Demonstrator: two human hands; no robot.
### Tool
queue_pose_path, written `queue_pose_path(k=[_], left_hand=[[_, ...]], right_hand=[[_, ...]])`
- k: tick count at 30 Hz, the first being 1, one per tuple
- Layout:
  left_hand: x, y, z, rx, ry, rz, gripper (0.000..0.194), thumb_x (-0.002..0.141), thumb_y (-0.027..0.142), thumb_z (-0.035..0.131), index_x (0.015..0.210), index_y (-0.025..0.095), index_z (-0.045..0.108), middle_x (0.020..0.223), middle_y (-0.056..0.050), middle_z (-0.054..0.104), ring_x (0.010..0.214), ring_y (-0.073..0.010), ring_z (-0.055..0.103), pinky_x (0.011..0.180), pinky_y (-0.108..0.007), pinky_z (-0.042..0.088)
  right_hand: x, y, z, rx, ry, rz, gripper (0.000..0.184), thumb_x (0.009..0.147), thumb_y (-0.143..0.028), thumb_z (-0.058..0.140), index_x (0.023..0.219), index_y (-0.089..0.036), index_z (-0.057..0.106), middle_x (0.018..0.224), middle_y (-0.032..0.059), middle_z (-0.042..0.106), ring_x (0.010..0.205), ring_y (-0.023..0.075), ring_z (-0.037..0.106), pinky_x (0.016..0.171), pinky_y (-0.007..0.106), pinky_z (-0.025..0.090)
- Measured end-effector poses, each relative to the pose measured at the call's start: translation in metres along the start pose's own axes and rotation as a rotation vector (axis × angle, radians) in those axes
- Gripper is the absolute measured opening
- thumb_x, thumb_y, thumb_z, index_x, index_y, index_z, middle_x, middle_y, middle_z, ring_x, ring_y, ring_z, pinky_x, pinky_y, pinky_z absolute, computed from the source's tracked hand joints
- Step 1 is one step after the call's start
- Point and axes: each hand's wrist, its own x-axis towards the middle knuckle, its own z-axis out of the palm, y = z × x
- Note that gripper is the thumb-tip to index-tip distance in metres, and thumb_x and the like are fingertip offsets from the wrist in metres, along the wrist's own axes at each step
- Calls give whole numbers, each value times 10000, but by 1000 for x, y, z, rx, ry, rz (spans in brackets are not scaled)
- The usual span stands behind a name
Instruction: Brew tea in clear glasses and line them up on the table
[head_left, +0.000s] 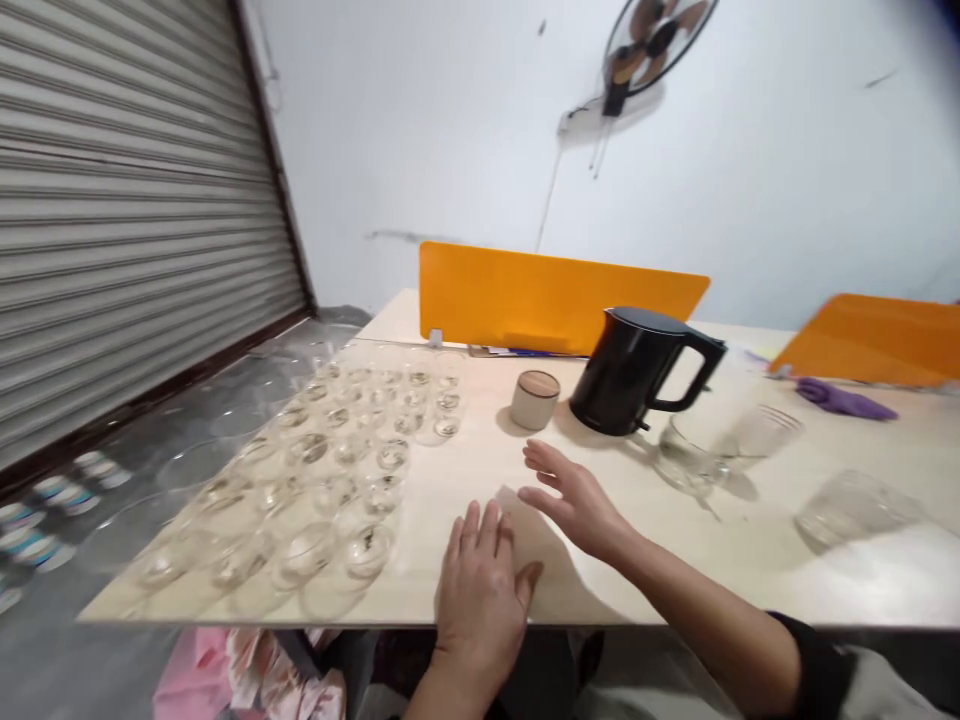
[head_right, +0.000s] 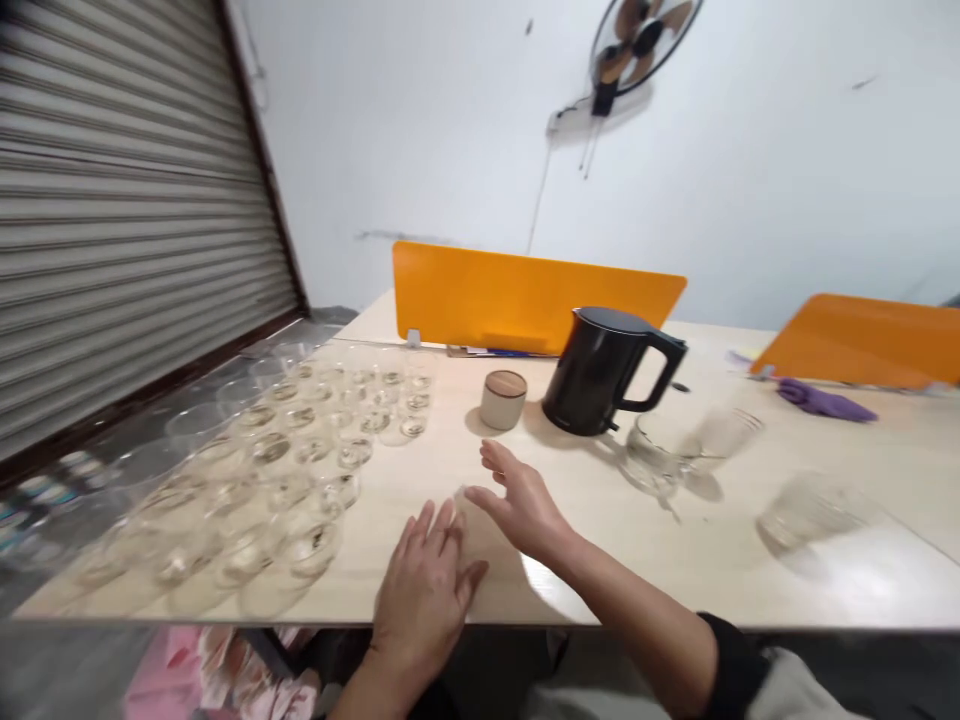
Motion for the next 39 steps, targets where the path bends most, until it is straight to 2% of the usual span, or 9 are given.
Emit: queue_pose_path(k=[4, 9, 11, 14, 17, 20, 25, 30, 39], left_hand=[[-4, -4, 7, 48, 50, 51, 520, 1009, 489, 545, 1376, 136, 652, 1498, -146, 595, 1433, -359, 494, 1173, -548, 428], [-8, -10, 13, 107, 59, 133, 524, 1024, 481, 508, 1374, 119, 652, 1500, -169, 587, 1432, -388, 486, 1156, -571, 426], [-8, -12, 15, 111, 64, 143, 539, 1029, 491, 482, 1372, 113, 654, 1489, -173, 596, 1427, -396, 487, 1149, -578, 425], [-10, -15, 17, 117, 73, 163, 545, 1040, 484, 437, 1371, 109, 654, 1487, -167, 599, 1414, -398, 499, 1138, -582, 428], [-12, -19, 21, 124, 79, 187, 552, 1040, 486, 415, 1367, 111, 652, 1488, -159, 601, 1418, -401, 493, 1122, -583, 441], [-14, -26, 24, 124, 63, 220, 522, 1036, 469, 393, 1375, 157, 639, 1484, -146, 607, 1420, -385, 497, 1100, -584, 462], [-15, -33, 23, 113, 64, 284, 472, 1017, 400, 382, 1386, 216, 611, 1446, -127, 643, 1399, -368, 525, 1065, -577, 493], [-13, -28, 18, 66, 88, 267, 501, 985, 416, 429, 1451, 279, 554, 1376, -98, 695, 1381, -346, 550, 1080, -561, 482], [-12, -25, 13, 53, 65, 245, 492, 1003, 450, 418, 1433, 272, 576, 1390, -96, 685, 1386, -339, 543, 1088, -548, 476]], right_hand=[[-67, -20, -110, -194, 305, 25, 597, 876, -536, 718, 1409, -290, 606, 1358, 116, 693, 1210, 336, 683, 1017, 567, 584], [-95, -12, -263, -591, 804, 161, 602, 847, -542, 712, 1371, -261, 619, 1317, 125, 713, 1198, 339, 689, 1027, 523, 576], [-91, 2, -308, -709, 820, 298, 653, 848, -547, 698, 1398, -210, 596, 1339, 165, 695, 1198, 348, 686, 1048, 517, 549], [-73, 31, -346, -826, 645, 524, 802, 846, -583, 695, 1494, -151, 503, 1488, 210, 581, 1270, 387, 630, 1080, 517, 502], [-46, 60, -359, -854, 467, 566, 946, 827, -644, 686, 1563, -121, 405, 1598, 221, 451, 1385, 411, 524, 1121, 510, 455], [-20, 85, -363, -902, 329, 530, 1023, 755, -622, 748, 1585, -147, 384, 1605, 208, 442, 1466, 405, 425, 1174, 512, 393], [3, 115, -370, -895, 128, 555, 1093, 652, -485, 854, 1589, -151, 401, 1540, 218, 504, 1393, 396, 505, 1123, 485, 444], [4, 131, -367, -891, 185, 542, 1028, 630, -441, 877, 1543, -199, 472, 1392, 185, 597, 1170, 350, 649, 985, 450, 532], [-3, 118, -357, -921, 258, 548, 941, 669, -415, 852, 1504, -164, 501, 1313, 185, 611, 1097, 312, 654, 951, 407, 531]])
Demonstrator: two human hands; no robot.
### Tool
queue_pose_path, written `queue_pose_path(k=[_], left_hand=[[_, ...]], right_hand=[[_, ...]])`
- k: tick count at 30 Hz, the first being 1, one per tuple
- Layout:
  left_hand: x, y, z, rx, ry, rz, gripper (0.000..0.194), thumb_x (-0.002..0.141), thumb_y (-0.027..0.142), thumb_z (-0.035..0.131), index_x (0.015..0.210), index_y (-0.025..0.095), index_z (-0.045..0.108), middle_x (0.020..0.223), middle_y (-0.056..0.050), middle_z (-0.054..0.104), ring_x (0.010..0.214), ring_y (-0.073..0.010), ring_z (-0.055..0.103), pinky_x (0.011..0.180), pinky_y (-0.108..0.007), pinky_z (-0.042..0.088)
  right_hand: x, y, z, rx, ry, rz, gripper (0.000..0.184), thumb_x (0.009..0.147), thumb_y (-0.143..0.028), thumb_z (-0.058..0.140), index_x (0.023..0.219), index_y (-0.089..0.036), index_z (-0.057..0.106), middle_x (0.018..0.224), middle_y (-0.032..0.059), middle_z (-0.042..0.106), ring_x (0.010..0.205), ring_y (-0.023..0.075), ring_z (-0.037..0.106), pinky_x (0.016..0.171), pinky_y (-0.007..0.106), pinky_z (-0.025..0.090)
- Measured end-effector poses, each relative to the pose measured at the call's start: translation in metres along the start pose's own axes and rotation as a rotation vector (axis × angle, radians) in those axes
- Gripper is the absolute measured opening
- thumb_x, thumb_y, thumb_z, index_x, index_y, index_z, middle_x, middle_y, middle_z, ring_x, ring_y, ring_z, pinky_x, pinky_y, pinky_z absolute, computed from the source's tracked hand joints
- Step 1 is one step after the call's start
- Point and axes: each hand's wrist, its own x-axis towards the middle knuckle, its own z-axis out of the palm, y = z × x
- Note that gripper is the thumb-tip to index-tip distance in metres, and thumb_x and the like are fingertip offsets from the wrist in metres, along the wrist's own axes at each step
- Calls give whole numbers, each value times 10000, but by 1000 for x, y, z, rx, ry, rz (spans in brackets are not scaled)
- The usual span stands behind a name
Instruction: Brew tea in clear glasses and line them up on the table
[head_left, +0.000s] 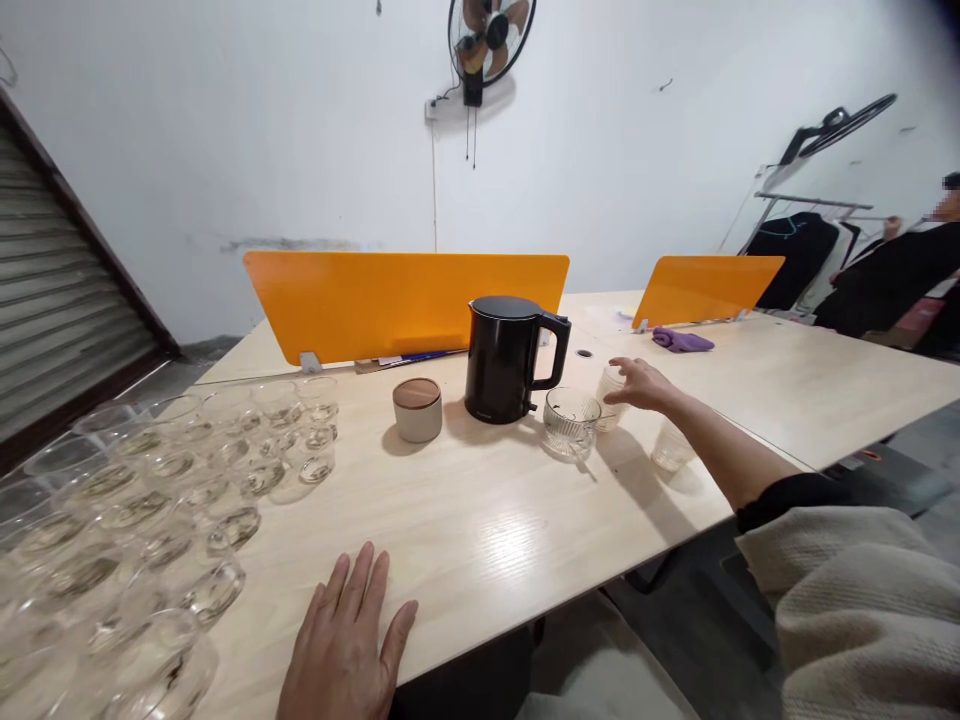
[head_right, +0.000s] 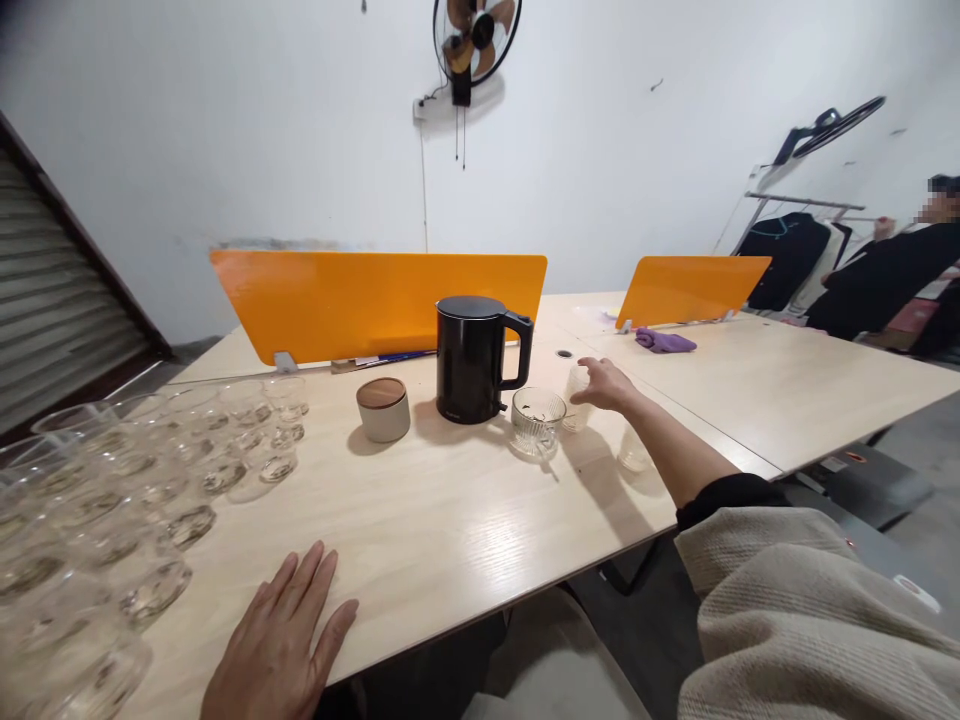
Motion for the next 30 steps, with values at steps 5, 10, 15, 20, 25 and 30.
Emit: queue_pose_path(k=[5, 10, 15, 20, 25, 30], left_hand=[[1, 1, 1, 7, 18, -2, 471, 1012, 450, 422, 1402, 257, 601, 1400, -106, 677, 1385, -337, 545, 1083, -540, 483], [1, 2, 0, 3, 27, 3, 460, 1008, 439, 421, 1394, 269, 607, 1368, -101, 697, 1365, -343, 560, 1069, -552, 492], [2, 2, 0, -6, 42, 2, 478, 999, 437, 411, 1407, 270, 594, 1341, -107, 711, 1349, -347, 573, 1064, -563, 490], [2, 1, 1, -11, 56, 17, 500, 978, 427, 415, 1428, 273, 571, 1323, -105, 722, 1345, -346, 578, 1070, -559, 484], [1, 1, 2, -19, 53, 19, 506, 972, 418, 415, 1432, 272, 568, 1320, -110, 723, 1326, -349, 592, 1055, -559, 492], [-2, -3, 9, -25, 74, 16, 530, 979, 453, 395, 1458, 290, 553, 1316, -95, 725, 1350, -347, 569, 1063, -559, 484]], right_hand=[[-2, 6, -11, 8, 78, 9, 917, 671, -428, 845, 1492, -185, 514, 1305, 171, 606, 1076, 306, 650, 932, 409, 537], [-3, 13, -16, 57, 111, 26, 936, 650, -422, 849, 1489, -179, 514, 1283, 169, 617, 1108, 316, 631, 929, 415, 540], [-4, 8, -9, 71, 69, 28, 944, 648, -421, 850, 1497, -181, 513, 1308, 180, 601, 1092, 315, 640, 920, 414, 550], [-1, 6, 1, 59, 42, 11, 1017, 613, -413, 892, 1519, -207, 480, 1313, 168, 611, 1131, 330, 639, 984, 450, 532], [-6, 5, 11, 68, 50, 19, 1159, 616, -454, 903, 1595, -159, 358, 1441, 233, 535, 1258, 375, 584, 1040, 481, 502], [-15, 8, 10, 107, 161, -1, 1255, 587, -439, 914, 1627, -166, 268, 1591, 235, 387, 1486, 416, 359, 1178, 530, 388]])
